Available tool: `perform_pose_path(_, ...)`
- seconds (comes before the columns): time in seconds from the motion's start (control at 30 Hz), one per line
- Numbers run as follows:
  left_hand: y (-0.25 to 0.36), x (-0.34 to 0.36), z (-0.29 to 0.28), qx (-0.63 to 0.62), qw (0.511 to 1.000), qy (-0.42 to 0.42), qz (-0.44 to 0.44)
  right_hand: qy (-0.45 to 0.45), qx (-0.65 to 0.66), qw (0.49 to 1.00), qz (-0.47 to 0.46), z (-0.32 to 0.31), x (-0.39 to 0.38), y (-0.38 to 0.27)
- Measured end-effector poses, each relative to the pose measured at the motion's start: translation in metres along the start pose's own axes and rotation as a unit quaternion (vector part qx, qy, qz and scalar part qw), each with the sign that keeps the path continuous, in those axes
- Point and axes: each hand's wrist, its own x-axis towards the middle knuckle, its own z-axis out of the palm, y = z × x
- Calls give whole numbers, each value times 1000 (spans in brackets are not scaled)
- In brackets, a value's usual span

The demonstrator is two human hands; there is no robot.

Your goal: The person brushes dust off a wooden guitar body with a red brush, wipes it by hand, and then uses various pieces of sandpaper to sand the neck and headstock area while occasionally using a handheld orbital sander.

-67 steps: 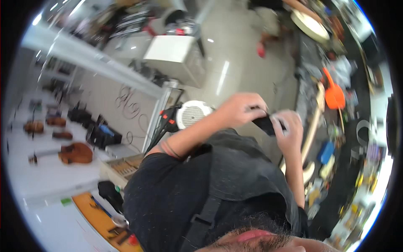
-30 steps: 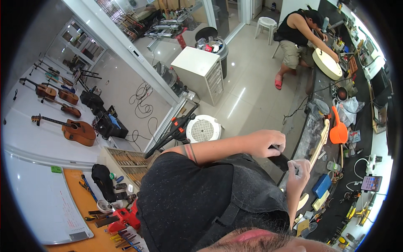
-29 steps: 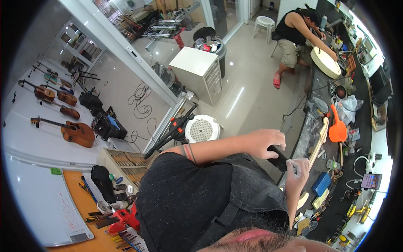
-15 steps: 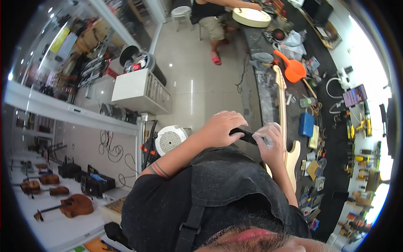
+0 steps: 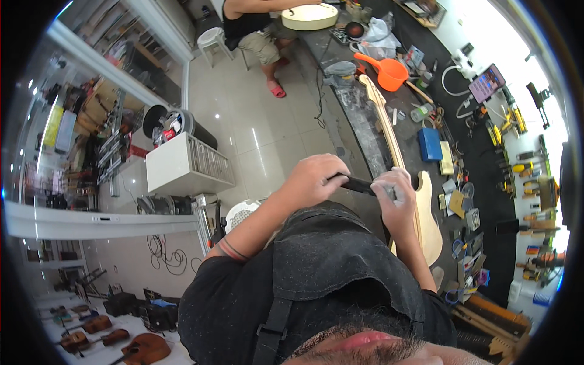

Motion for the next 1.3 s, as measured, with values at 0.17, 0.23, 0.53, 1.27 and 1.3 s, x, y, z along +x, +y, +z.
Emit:
perform_pose_path(0.17,-22,1,-3,-105,994,-42,2,50,-2,997,60,-3,-10,-14)
perform_pose_path(0.23,-22,4,4,-119,991,-56,13,55,-22,996,63,-2,-17,-19)
perform_pose_path(0.53,0,31,51,-256,962,-94,-22,138,63,976,155,-52,-81,-11)
perform_pose_path(1.27,51,91,226,-441,868,-204,-101,236,84,923,293,-165,-192,60)
perform_pose_path(1.3,51,94,231,-451,861,-213,-102,240,83,920,298,-165,-193,60)
